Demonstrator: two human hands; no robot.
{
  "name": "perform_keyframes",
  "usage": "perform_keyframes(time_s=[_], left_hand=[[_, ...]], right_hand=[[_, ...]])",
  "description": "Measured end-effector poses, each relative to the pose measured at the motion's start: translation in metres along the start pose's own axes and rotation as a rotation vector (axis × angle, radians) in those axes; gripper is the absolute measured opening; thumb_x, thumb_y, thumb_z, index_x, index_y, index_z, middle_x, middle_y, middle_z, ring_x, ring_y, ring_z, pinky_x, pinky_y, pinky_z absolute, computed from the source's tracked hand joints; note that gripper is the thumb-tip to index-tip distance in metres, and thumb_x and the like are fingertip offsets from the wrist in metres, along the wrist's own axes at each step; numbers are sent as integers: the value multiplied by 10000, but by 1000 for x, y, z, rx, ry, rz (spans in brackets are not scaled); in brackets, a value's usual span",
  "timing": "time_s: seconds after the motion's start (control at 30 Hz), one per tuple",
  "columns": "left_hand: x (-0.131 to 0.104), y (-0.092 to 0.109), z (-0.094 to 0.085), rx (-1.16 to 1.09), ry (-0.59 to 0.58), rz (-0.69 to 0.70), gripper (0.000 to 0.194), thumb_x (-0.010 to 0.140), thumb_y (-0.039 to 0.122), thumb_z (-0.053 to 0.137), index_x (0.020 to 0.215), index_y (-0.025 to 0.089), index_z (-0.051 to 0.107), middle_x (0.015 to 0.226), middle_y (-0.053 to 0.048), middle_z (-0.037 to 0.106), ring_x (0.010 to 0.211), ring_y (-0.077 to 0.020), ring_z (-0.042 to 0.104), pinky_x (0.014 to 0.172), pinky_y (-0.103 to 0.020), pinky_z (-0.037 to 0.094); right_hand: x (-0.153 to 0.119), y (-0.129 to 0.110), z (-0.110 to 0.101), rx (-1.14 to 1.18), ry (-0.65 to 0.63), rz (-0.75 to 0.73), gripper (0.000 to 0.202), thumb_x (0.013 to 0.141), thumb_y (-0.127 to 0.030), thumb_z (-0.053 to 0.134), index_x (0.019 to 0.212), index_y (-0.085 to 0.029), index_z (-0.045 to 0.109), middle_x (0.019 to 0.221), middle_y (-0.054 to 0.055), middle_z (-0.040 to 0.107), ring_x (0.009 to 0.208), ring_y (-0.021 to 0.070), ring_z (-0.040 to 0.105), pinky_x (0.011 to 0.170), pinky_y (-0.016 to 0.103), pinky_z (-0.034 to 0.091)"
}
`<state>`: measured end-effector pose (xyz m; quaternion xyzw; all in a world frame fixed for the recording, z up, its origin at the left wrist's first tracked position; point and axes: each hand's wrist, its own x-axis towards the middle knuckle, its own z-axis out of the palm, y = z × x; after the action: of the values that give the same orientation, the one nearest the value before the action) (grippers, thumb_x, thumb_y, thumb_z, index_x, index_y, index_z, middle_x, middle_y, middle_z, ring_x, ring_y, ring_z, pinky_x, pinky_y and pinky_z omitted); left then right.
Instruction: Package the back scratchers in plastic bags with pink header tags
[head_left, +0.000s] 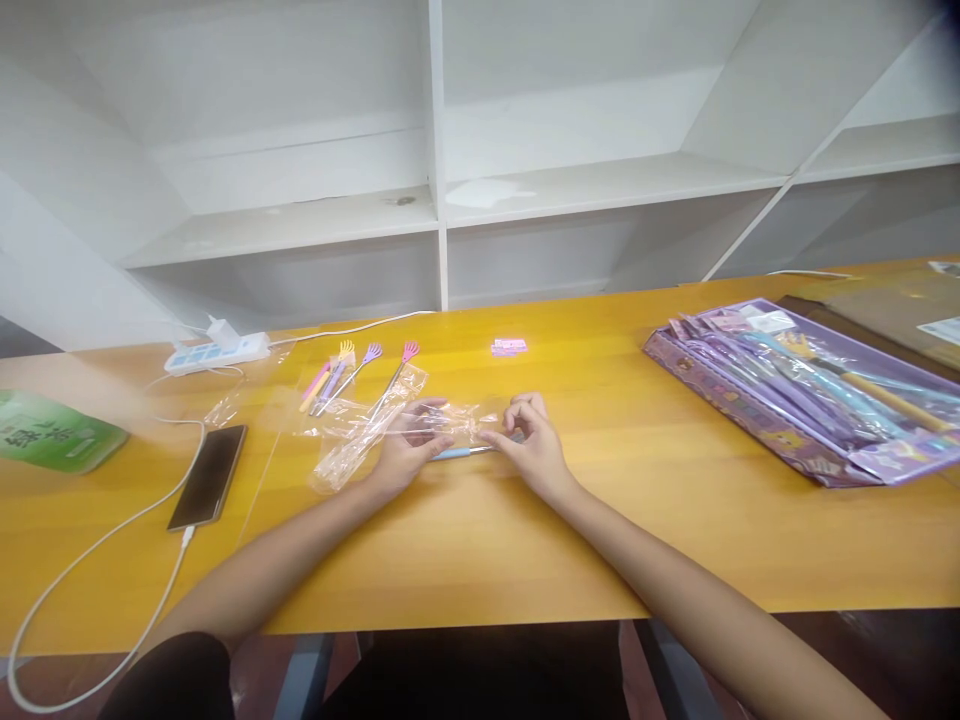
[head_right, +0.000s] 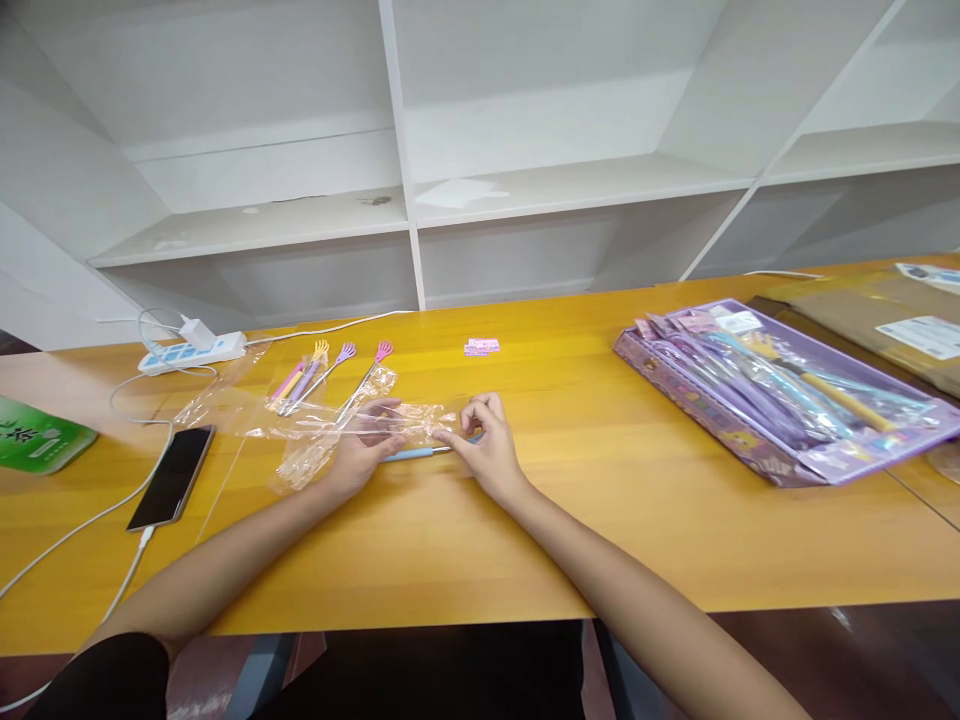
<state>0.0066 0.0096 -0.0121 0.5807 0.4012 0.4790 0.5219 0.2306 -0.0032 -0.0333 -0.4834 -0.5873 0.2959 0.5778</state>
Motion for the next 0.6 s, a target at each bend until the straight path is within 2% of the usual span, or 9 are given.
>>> perform_keyframes(time_s=[0.1,0.17,0.27,0.37,0.53,0.6], left_hand=[[1,2,-1,50,51,13,553,750,397,893,1241,256,682,1133,-66,712,929,-178,711,836,-323,612],[1,4,-2,90,49,28,510,773,384,874,1230,261,684,1140,-74,727,944,-195,716,868,-357,615],[0,5,-2,153,10,57,449,794,371,856,1203,278,695,1160,-76,733,964,-214,714,913,-397,608],[-1,0,-3,192,-46,85,434,814,365,840,1214,286,688,1190,-74,727,1004,-217,713,966,-411,587],[-1,-6,-3,198,-96,69,409,833,367,825,1215,317,685,1192,-66,722,1039,-225,720,961,-412,587],[-1,-6,-2,205,-103,82,394,826,364,830,1196,330,699,1178,-64,727,1052,-242,720,968,-435,586]], right_hand=[[1,-9,-9,-109,-13,-64,183,905,-430,748,879,-251,719,967,58,518,847,210,507,768,363,469],[0,-15,-12,-50,-98,-23,173,961,-395,660,1013,-259,754,1033,75,607,785,190,518,714,350,461],[-2,-19,-13,190,-255,192,273,959,-401,630,1181,-261,706,1246,77,698,615,120,474,567,308,414],[-3,-20,-10,420,-318,404,402,908,-427,660,1280,-274,653,1362,84,699,496,69,403,442,274,320],[1,-20,-10,656,-309,560,392,820,-386,740,1180,-233,712,1246,94,754,468,51,359,385,245,193],[2,-20,-11,677,-336,597,350,799,-378,768,1109,-217,742,1111,84,780,472,58,368,381,238,183]])
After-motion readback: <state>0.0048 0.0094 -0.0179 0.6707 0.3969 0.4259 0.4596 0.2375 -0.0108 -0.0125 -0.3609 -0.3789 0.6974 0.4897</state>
